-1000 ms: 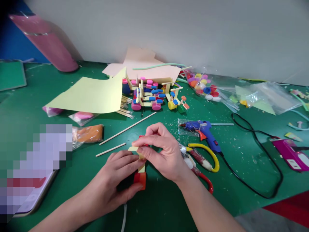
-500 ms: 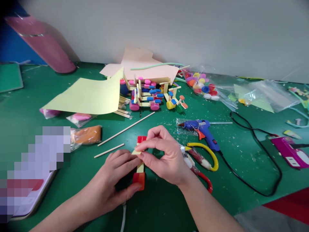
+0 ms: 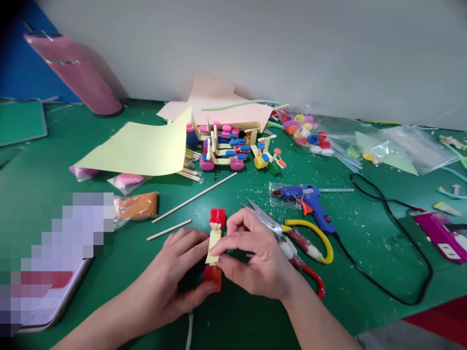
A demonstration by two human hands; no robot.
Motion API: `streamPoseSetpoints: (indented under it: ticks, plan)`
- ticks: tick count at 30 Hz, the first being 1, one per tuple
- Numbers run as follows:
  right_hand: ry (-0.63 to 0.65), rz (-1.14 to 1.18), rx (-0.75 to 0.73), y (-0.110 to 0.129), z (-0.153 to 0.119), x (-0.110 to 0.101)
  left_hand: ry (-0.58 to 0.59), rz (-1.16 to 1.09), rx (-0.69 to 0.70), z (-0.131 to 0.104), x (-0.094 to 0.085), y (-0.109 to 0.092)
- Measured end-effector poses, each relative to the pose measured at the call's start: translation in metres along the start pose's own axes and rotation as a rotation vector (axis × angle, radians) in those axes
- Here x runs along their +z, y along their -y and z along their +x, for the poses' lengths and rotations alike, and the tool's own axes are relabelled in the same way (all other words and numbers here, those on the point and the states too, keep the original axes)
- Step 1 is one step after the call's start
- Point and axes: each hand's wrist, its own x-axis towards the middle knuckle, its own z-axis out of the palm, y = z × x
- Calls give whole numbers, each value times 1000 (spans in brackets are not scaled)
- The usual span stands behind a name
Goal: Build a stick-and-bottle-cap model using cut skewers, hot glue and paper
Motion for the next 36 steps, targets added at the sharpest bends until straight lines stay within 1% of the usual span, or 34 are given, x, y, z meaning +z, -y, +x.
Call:
streamPoseSetpoints:
  ticks: [14, 21, 24, 26, 27, 29, 30, 33, 36]
  plan:
    - [79, -73, -14, 4, -1, 2, -11, -3, 0, 1, -2, -1]
    - [47, -58, -1, 1, 2, 3, -45, 7, 25, 0, 1, 2]
    - [-69, -12, 74, -3, 1, 6, -74, 8, 37, 0, 3, 4]
    - [-141, -3, 183, -7, 1, 8, -88, -2, 35, 0, 4, 6]
    - [-153, -7, 248, -8, 0, 9, -93, -11, 31, 0, 5, 7]
    - [-131, -34, 349, -10, 2, 11, -106, -30, 26, 0, 6, 7]
    - [-115, -61, 373, -11, 3, 11, -120, -36, 25, 0, 7, 8]
    - [-95, -169, 361, -10, 8, 10, -157, -46, 18, 0, 9, 8]
    - [-91, -224, 343, -11, 11, 9, -162, -63, -10, 0, 10, 8]
